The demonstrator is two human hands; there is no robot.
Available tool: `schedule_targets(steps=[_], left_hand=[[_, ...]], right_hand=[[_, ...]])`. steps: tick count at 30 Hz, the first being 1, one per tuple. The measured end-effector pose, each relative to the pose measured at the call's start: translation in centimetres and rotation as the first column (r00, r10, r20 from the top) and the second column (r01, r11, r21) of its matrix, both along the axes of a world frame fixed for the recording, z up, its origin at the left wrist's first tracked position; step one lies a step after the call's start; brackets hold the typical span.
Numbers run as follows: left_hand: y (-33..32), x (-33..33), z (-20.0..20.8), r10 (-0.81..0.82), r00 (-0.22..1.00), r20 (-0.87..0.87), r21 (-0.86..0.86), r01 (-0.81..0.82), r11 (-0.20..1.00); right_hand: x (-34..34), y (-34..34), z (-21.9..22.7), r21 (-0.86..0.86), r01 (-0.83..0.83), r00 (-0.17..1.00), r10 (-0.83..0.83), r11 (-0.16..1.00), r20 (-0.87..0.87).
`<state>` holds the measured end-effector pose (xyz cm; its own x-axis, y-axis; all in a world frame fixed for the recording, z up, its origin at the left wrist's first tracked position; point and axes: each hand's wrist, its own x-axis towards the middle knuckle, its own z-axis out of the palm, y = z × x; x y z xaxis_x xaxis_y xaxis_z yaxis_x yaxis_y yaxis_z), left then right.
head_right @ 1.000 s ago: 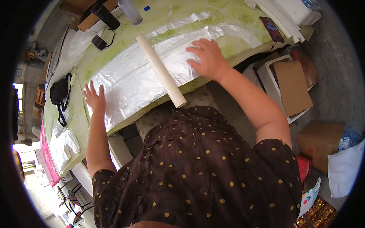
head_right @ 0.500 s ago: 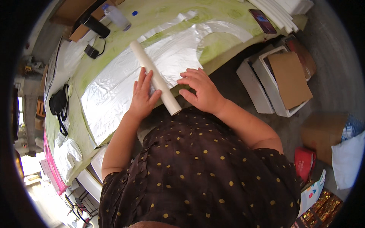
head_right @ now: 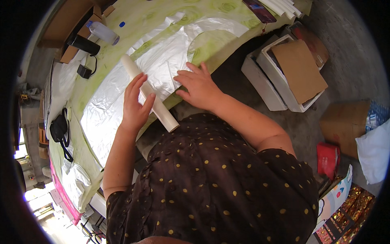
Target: The person wraps small white rectangular items in clear plastic film on a table. They roll the film around each item, fold the ends, and place the wrapped items into a white tray. The person repeats this process for several items.
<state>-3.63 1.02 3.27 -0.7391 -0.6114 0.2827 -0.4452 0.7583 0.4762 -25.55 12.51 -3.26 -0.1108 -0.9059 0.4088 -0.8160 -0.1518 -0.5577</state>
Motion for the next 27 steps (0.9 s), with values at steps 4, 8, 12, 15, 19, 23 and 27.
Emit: schedule_targets(steps=[4,8,12,15,19,23,27], left_hand=[[-0.4,-4.8,0.2,-0.087,0.992,0.09,0.054,0.083,0.995],[-1.3,-7.9,-1.0,-0.097,0.955,0.281,0.174,0.049,0.983],[-3.0,-8.8,-1.9,-0.092,0.924,0.37,0.234,0.003,0.972],[-3.3,-8.6,-1.9,-0.053,0.94,0.337,0.33,-0.065,0.942],[-3.0,-8.1,-1.0,0.11,0.966,0.233,0.429,-0.203,0.88],[-2.9,-7.0,-0.2,0.159,0.979,0.131,0.47,-0.203,0.859],[-2.5,-6.0,-0.3,0.129,0.991,0.033,0.349,-0.132,0.928]], right_hand=[[-0.1,0.3,0.1,-0.112,-0.034,0.995,0.044,0.993,0.086],[-1.1,1.6,-1.0,-0.198,0.08,0.978,-0.038,0.977,0.206],[-2.0,3.7,-1.3,-0.176,0.136,0.977,-0.104,0.975,0.184],[-2.4,4.2,-2.2,-0.188,0.121,0.969,-0.075,0.975,0.236],[-2.1,4.4,-1.8,-0.2,0.065,0.968,-0.013,0.978,0.252],[-1.6,2.3,-0.9,-0.193,0.018,0.979,0.022,0.981,0.201],[-3.5,-4.4,-1.0,-0.146,0.023,0.997,-0.033,0.989,-0.069]])
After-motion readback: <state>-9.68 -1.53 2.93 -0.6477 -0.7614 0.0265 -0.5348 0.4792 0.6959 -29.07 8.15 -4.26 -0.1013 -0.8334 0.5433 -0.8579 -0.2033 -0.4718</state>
